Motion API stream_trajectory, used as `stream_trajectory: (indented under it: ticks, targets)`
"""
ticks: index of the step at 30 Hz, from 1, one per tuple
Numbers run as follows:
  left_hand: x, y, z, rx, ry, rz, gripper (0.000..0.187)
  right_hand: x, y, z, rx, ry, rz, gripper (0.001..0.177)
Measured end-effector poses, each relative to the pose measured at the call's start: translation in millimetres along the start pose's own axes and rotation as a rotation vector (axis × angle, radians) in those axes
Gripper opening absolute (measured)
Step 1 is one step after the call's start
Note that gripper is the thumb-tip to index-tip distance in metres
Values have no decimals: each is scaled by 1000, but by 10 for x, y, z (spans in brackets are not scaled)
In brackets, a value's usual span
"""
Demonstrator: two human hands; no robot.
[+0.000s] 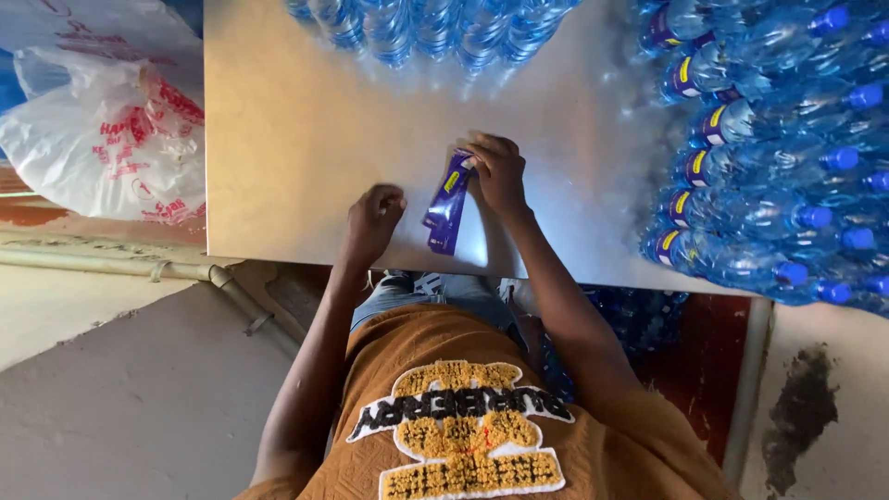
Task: Manually applying brand labels to filled and capped plastic water bottles by peeling the adhesive backing and wrapping the label around the bottle.
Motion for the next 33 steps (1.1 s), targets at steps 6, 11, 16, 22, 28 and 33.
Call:
stream_trajectory:
  ticks: [6,11,16,22,28,33]
  targets:
    - [96,-626,-745,350,100,11,27,-1055,291,979,-123,-263,199,45]
    - [478,-505,-1238,283,619,853,37,-1706,466,1552,-172,-617,184,18]
    - [893,-715,-729,174,948,457,38,-1607,691,1313,125,-908,-165,46]
    - [466,-191,-1094,279,770,301,21,-1539,862,1479,423,-889,-280,10]
    - [260,68,-1249,397,701,368,15,-1293,848,1663,372,-1172,-177,31]
    - [152,173,-1151,419,527,44,14,-1299,833,1966,262,-1005,-257,25]
Point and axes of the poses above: each hand's wrist, its own y-axis away from the middle knuckle, its own x-axis out of the palm, z = x × y, the point moved 5 cm from there along -y, towards the middle knuckle, and after that the axes turned 5 degrees about x, right-handed, at the moved point
